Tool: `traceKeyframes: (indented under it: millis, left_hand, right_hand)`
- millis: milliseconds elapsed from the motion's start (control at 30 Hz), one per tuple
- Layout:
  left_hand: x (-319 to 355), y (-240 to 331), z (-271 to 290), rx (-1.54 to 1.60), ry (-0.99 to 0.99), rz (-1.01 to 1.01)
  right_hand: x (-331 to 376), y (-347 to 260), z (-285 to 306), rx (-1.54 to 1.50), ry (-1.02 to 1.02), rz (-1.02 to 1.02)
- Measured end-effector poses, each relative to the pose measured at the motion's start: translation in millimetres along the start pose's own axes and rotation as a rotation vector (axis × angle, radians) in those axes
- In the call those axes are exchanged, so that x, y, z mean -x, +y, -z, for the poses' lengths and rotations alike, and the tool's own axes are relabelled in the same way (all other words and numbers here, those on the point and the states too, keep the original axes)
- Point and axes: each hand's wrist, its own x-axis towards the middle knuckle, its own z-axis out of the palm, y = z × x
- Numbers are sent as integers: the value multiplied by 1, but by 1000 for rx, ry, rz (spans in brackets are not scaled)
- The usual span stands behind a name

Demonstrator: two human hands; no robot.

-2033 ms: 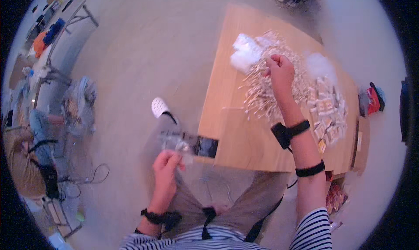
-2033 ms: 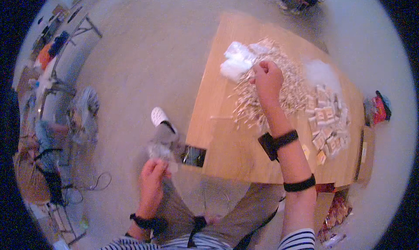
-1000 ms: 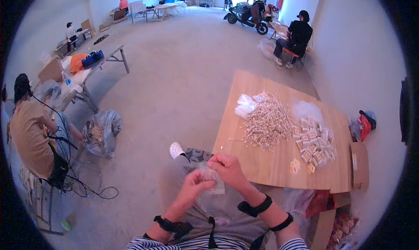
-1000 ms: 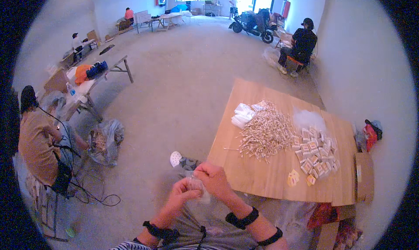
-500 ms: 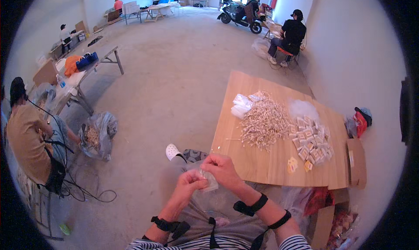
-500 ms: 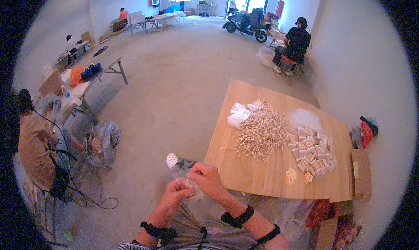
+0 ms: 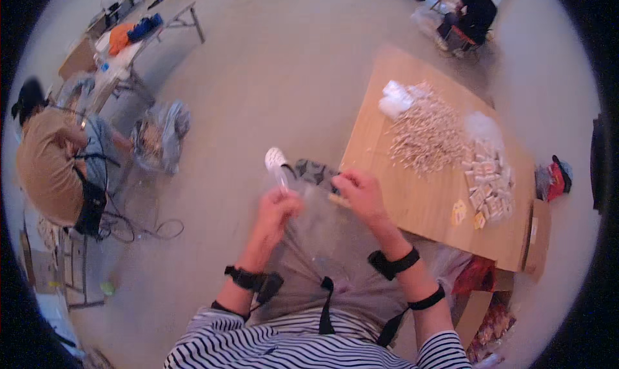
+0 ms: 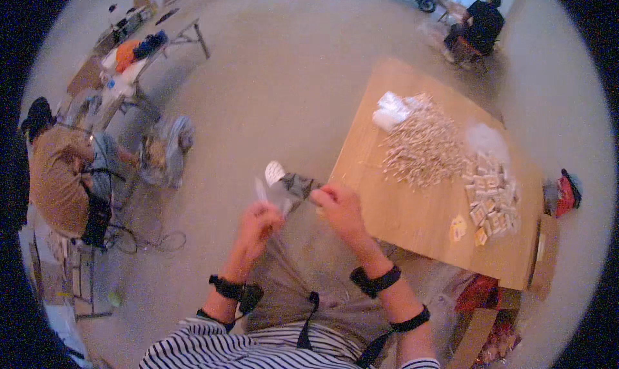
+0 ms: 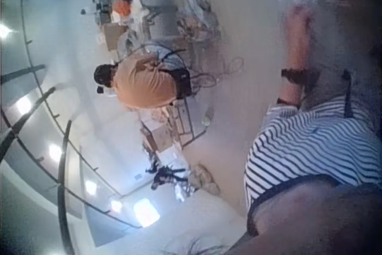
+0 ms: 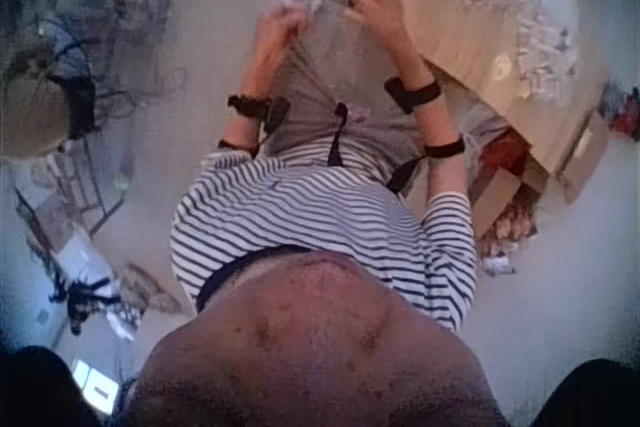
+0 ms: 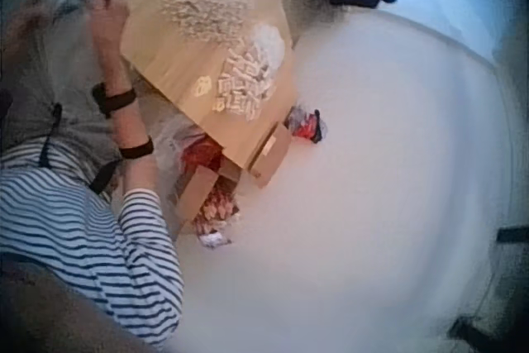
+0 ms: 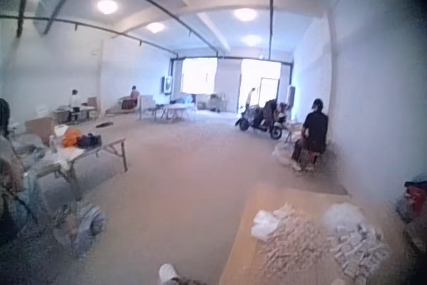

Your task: The person is sorting and packing cotton swabs into small plastic packets.

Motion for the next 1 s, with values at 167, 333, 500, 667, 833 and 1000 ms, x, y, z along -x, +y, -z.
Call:
traceKeyframes:
  millis: [167,333,500,667,833,1000]
  left_hand:
    - [-38,-24,35,123,161,-21]
    - [-66,-41,42,239,277,-9]
    - [-91,-53,40,258,289,16]
    - [-102,-56,36,281,253,35]
    - [-106,-54,37,250,277,40]
    - [-88,-38,32,27,120,-89]
  right_hand:
    - [0,56,5,215,28,-70]
    - [-1,86,3,127,45,-117]
    - [-4,94,3,93,56,-190]
    - [-1,98,-2,214,64,-129]
    - [0,98,-2,272,63,-126]
    - [-6,83,-3,206,40,-212]
